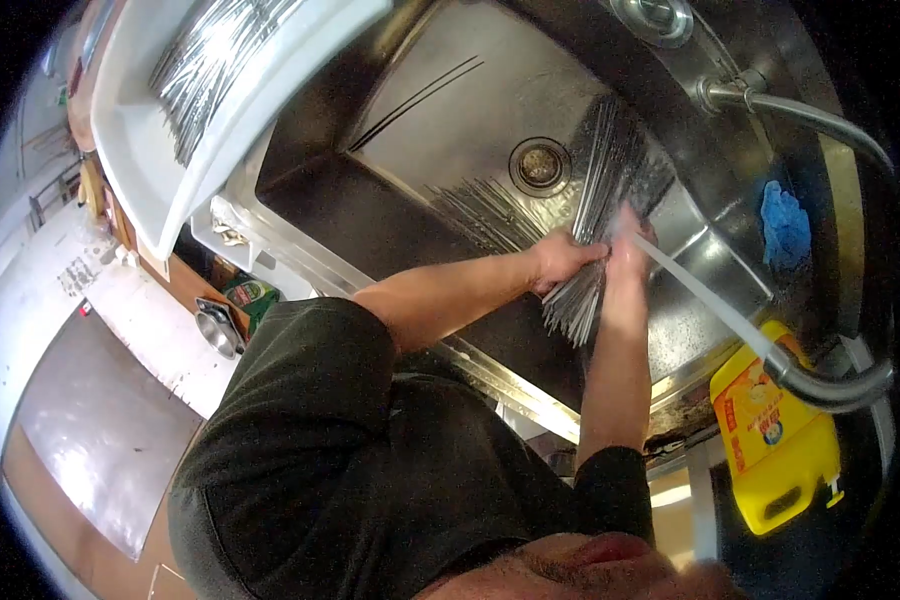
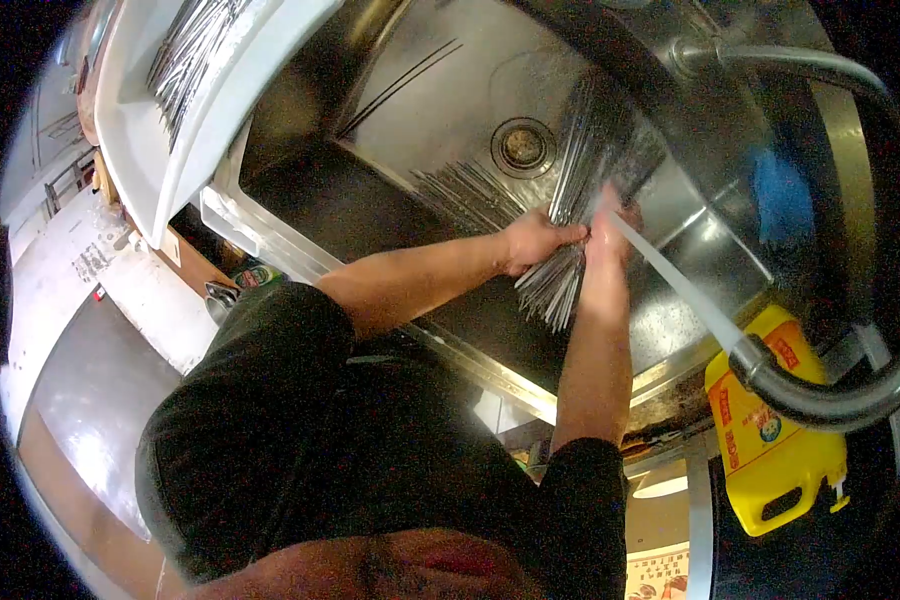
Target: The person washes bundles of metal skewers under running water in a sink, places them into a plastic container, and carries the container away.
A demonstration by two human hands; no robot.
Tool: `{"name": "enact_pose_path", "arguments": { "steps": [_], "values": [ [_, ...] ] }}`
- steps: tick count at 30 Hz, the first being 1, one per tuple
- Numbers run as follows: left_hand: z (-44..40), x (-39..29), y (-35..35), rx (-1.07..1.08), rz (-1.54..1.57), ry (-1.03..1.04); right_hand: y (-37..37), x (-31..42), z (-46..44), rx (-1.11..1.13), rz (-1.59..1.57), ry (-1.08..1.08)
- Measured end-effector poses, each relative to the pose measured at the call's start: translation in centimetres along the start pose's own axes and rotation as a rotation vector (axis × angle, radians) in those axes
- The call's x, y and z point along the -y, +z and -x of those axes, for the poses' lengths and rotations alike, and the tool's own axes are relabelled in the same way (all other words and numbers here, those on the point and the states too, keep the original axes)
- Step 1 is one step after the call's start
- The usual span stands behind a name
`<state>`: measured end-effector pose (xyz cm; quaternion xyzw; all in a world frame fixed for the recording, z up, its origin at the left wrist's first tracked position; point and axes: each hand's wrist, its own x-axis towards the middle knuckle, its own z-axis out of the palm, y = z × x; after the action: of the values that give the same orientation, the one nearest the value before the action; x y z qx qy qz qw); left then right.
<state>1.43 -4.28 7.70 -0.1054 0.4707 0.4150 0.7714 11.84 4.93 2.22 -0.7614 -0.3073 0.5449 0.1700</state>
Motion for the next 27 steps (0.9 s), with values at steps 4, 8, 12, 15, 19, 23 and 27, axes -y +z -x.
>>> {"name": "enact_pose_path", "arguments": {
  "steps": [4, 8, 12, 15, 19, 23, 27],
  "values": [
    [-1.2, 1.1, -1.0, -0.018, -0.127, 0.033, -0.6, 1.3, 2.4, -0.025, -0.143, -0.071],
    [-2.5, -1.4, -1.1, 0.011, -0.394, -0.209, -0.3, 0.0, -1.9, -0.014, -0.205, -0.047],
    [-0.9, -3.4, 0.6, 0.009, 0.076, -0.178, 1.8, 3.3, -2.4, 0.068, 0.090, -0.024],
    [-0.8, -2.8, -0.4, 0.010, -0.148, -0.178, 1.6, 3.2, -1.3, 0.127, -0.017, 0.151],
    [-2.9, -1.0, -2.5, 0.026, -0.683, 0.051, 0.0, -0.4, -0.5, 0.052, -0.299, 0.003],
    [-2.9, -2.6, -1.4, 0.088, -1.034, 0.057, 1.3, 2.5, 1.6, -0.070, -0.035, -0.048],
    [-4.1, -1.0, -3.0, 0.325, -1.150, 0.251, -0.9, -0.2, -1.6, 0.185, -0.224, 0.036]
  ]
}}
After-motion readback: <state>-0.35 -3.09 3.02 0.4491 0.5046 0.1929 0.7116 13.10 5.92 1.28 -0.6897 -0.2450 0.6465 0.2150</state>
